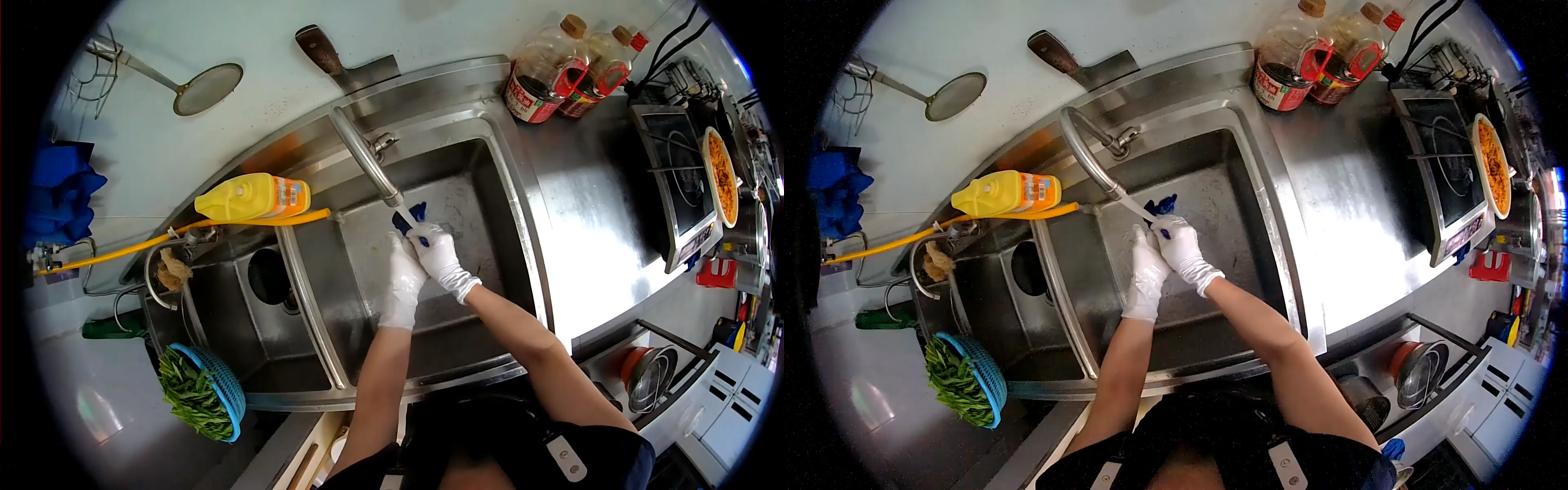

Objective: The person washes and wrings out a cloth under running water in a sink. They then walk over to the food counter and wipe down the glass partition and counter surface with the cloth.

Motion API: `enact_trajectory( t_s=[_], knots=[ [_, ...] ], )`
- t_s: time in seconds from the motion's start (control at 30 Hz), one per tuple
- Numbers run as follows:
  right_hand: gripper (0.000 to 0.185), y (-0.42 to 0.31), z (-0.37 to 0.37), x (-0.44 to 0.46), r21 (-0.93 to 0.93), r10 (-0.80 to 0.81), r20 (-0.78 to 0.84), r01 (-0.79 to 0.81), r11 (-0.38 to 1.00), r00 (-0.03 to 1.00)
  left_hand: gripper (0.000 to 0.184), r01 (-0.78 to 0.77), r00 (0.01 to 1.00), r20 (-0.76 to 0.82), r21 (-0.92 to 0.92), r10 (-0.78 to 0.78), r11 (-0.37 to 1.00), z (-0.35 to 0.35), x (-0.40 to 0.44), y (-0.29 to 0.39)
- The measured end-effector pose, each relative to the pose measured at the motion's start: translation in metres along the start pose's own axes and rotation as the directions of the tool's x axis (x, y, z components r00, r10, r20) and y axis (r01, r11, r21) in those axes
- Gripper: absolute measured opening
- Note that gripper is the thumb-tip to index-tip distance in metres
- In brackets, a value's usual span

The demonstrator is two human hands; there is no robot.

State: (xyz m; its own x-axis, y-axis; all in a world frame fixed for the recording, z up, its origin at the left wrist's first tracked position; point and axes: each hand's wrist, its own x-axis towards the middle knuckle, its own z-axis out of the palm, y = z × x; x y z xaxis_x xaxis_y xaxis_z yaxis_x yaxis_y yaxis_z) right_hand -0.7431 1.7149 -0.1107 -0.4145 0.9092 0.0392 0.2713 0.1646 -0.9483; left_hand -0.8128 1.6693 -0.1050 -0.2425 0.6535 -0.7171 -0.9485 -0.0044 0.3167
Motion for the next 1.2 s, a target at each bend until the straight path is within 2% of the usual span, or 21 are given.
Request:
enact_trajectory(
  t_s=[0.1,0.13,0.17,0.23,0.3,0.37,0.43,0.57,0.7,0.73,0.77,0.83,0.87,0.9,0.93,1.0,1.03,1.07,1.1,1.17,1.2],
  knots=[
    [0.013,-0.011,-0.005,-0.004,0.066,-0.072,0.076,0.067,0.996,0.995,0.06,-0.056,0.989,0.135,-0.016,0.058,0.998,-0.018,0.026,-0.005],
    [0.015,-0.023,-0.006,-0.009,-0.057,-0.14,0.029,0.141,0.988,0.99,0.062,-0.05,0.977,0.207,-0.022,0.053,0.999,-0.018,0.025,-0.004],
    [0.018,-0.034,-0.014,-0.016,0.039,0.104,0.14,-0.111,0.993,0.985,0.063,-0.045,0.96,0.277,-0.029,0.051,0.999,-0.018,0.023,-0.003],
    [0.018,-0.056,-0.021,-0.024,-0.038,0.179,0.211,-0.175,0.984,0.961,0.057,-0.035,0.954,0.294,-0.103,0.064,0.994,0.007,-0.004,0.003],
    [0.024,-0.045,-0.011,-0.044,-0.096,-0.101,0.219,0.124,0.988,0.97,0.053,0.329,0.931,0.326,-0.55,-0.165,0.768,-0.033,0.04,-0.002],
    [0.036,-0.064,-0.015,-0.047,-0.358,-0.199,0.25,0.281,0.89,0.948,0.045,0.248,0.821,0.57,-0.359,0.001,0.9,-0.04,0.051,-0.009],
    [0.043,-0.051,-0.012,-0.029,-0.346,-0.28,0.172,0.324,0.881,0.944,0.041,0.175,0.896,0.443,-0.272,-0.039,0.946,-0.041,0.053,-0.015],
    [0.035,0.0,-0.007,0.031,-0.548,-0.023,0.089,0.068,0.834,0.996,0.038,0.059,0.985,0.168,-0.055,-0.049,0.997,-0.031,0.062,-0.027],
    [0.03,-0.015,-0.001,0.008,-0.502,-0.021,0.053,0.044,0.864,0.998,0.037,-0.109,0.972,0.218,0.085,0.088,0.99,-0.068,0.063,-0.032],
    [0.028,-0.015,0.014,-0.01,-0.507,-0.25,0.031,0.231,0.83,0.968,0.037,-0.124,0.964,0.245,0.064,0.105,0.99,-0.051,0.044,-0.03],
    [0.032,-0.012,0.007,-0.006,-0.504,-0.006,0.192,0.104,0.858,0.981,0.038,-0.138,0.955,0.272,0.041,0.121,0.99,-0.033,0.023,-0.028],
    [0.033,0.014,-0.002,0.027,-0.687,0.174,0.228,0.032,0.726,0.958,0.039,-0.055,0.998,0.04,0.27,0.046,0.961,-0.054,0.066,-0.031],
    [0.035,0.036,-0.003,0.045,-0.691,0.295,0.078,-0.162,0.704,0.952,0.038,0.176,0.978,0.125,-0.057,-0.167,0.983,-0.026,0.051,-0.025],
    [0.036,0.049,-0.009,0.059,-0.645,0.352,0.035,-0.247,0.723,0.935,0.042,0.14,0.982,-0.134,0.027,-0.136,0.99,0.014,0.018,-0.016],
    [0.032,0.047,-0.013,0.062,-0.477,0.386,-0.009,-0.343,0.809,0.922,0.045,-0.06,0.991,0.133,0.274,0.024,0.96,0.002,0.016,-0.009],
    [0.024,0.045,-0.015,0.063,-0.116,0.41,-0.026,-0.41,0.905,0.912,0.055,0.049,0.99,0.134,-0.021,-0.046,0.999,-0.036,0.031,0.006],
    [0.019,0.036,-0.013,0.058,0.068,0.395,-0.012,-0.394,0.917,0.919,0.062,0.014,0.988,0.153,0.006,-0.015,1.0,-0.035,0.026,0.011],
    [0.015,0.026,-0.011,0.05,0.131,0.345,0.09,-0.354,0.926,0.934,0.067,0.102,0.984,-0.158,0.087,-0.087,0.991,-0.03,0.026,0.012],
    [0.017,0.002,-0.01,0.042,0.161,0.392,0.191,-0.423,0.892,0.9,0.073,0.21,0.88,-0.459,0.138,-0.125,0.968,-0.01,0.016,0.016],
    [0.024,-0.024,-0.002,0.024,0.088,0.363,0.324,-0.41,0.908,0.873,0.066,0.165,0.975,0.155,-0.017,-0.16,0.986,-0.024,0.018,0.006],
    [0.028,-0.029,0.002,0.011,-0.14,0.205,0.293,-0.17,0.975,0.934,0.063,0.139,0.861,0.502,-0.077,-0.082,0.987,-0.05,0.04,-0.004]
  ],
)
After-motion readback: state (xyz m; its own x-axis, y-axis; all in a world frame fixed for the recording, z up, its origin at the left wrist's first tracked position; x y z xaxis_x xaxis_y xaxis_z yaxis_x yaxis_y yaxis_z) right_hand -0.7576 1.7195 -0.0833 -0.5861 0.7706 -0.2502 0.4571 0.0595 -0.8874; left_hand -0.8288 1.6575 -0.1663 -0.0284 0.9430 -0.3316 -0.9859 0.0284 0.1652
